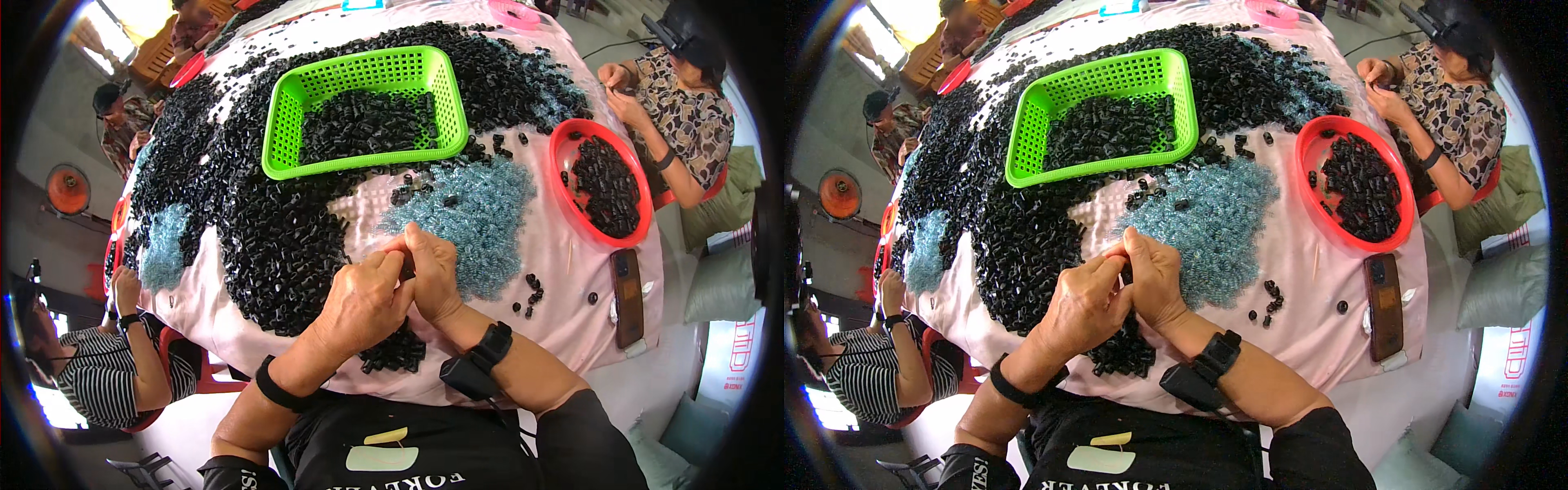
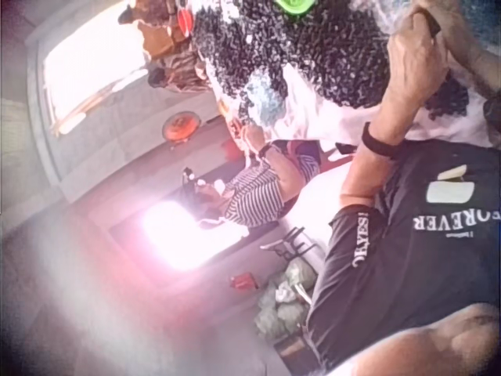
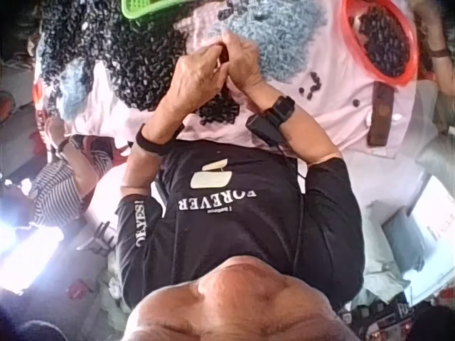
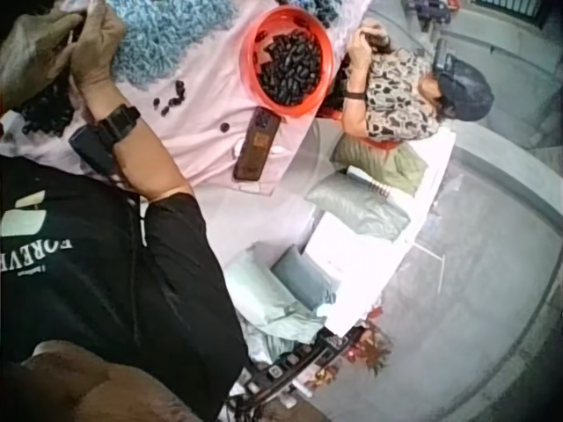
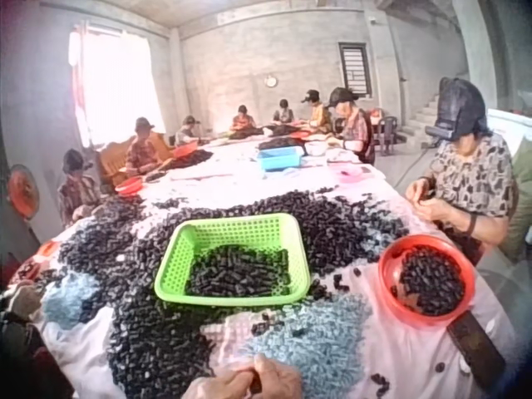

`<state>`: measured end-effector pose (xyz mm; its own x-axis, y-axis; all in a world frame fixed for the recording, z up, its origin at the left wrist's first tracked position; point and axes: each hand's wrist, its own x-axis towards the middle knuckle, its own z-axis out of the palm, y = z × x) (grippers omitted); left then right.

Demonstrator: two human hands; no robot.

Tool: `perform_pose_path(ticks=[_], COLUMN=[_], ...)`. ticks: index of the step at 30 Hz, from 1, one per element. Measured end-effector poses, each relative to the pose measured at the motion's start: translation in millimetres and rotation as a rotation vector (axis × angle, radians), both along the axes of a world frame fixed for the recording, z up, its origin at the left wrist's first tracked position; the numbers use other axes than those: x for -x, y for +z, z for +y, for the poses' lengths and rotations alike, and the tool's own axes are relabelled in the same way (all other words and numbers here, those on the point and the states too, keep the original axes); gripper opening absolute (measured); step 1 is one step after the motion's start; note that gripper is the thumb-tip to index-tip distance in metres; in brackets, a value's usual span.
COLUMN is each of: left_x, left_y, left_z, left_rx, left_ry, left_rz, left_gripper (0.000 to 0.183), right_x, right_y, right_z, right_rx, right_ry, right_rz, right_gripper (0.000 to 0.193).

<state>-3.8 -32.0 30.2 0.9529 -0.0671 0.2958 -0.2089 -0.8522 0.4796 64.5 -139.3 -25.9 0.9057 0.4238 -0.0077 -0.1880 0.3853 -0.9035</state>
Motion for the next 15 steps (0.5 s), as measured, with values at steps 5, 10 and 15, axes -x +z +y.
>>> perform_pose_path(ticks=[5,10,15], left_x=[2,4,3], left_y=[3,7,1], left_z=[-2,4,24], left_rx=[0.002,0.02,-0.049], left_ry=[0.026,0.153,0.172], left_rz=[-0.012,-0.177,-0.254], left_gripper=[0.027,0.038,0.044], right_x=[-1,2,2], right_y=[-4,-6,-3], right_z=[0,3,0], right_rx=[0.001,-0.084,-0.028], right_ry=[0.046,0.106,0.255], right_rz=[-0.002,0.138,0.022], right_gripper=[0.046,0.039,0.029])
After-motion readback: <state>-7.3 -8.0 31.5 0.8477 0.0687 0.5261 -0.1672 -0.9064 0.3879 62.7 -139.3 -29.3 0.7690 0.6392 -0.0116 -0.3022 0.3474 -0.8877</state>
